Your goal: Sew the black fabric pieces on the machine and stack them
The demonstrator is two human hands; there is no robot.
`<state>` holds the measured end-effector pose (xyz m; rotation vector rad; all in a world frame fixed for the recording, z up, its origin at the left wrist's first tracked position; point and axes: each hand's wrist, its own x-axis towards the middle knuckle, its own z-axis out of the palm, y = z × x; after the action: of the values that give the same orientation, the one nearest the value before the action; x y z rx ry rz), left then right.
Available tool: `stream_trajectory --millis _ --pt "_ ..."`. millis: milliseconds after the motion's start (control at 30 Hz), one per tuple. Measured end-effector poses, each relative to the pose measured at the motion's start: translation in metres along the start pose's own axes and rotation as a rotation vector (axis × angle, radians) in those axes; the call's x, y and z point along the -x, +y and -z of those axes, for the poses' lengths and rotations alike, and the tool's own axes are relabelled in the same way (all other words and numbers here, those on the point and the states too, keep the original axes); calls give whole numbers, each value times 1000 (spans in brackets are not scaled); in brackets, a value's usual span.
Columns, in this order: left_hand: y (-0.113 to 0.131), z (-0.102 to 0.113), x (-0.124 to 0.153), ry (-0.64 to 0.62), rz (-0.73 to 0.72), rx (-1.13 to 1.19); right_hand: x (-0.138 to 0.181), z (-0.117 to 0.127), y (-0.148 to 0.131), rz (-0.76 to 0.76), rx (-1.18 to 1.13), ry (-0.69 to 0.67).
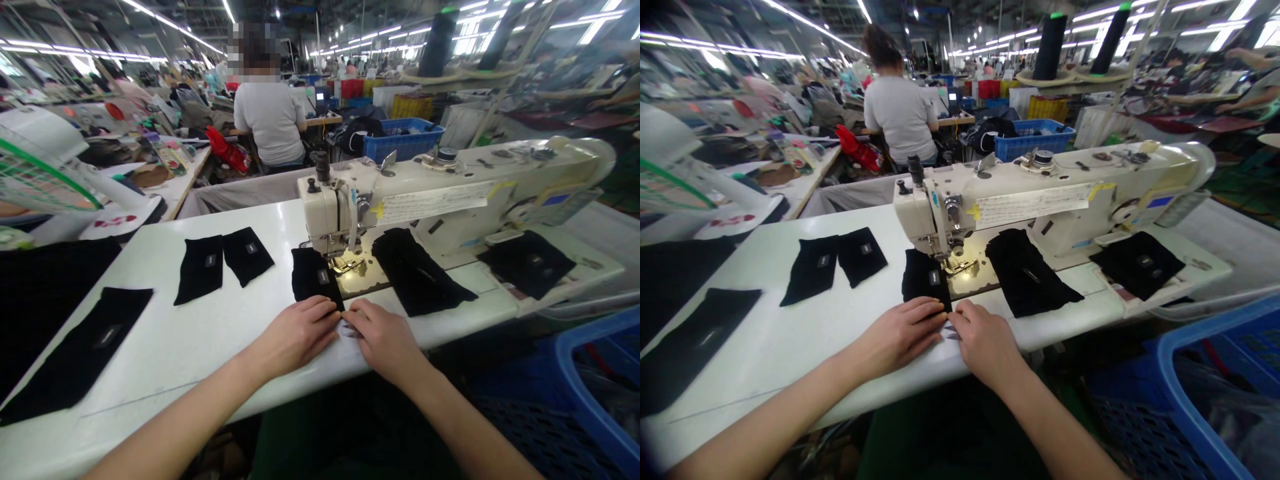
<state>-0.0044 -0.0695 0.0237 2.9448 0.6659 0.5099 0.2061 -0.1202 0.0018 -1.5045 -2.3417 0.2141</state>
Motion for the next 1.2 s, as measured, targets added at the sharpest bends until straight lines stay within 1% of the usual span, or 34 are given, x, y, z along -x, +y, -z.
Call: stream_trajectory --millis 267,433,933,1067,1200 --pt "-26 1 -7 -10 13 7 -27 3 3 -56 60 -62" --pt "-43 1 -12 -4 17 4 -38 5 3 -68 101 -55" --pt "-85 -2 -28 -11 73 -20 -26 -3 16 -86 98 5" --pt "-91 -2 -31 -1 84 -30 -25 -2 18 -85 96 34" --pt "-91 -1 -32 12 84 -29 -21 -1 22 -66 89 116"
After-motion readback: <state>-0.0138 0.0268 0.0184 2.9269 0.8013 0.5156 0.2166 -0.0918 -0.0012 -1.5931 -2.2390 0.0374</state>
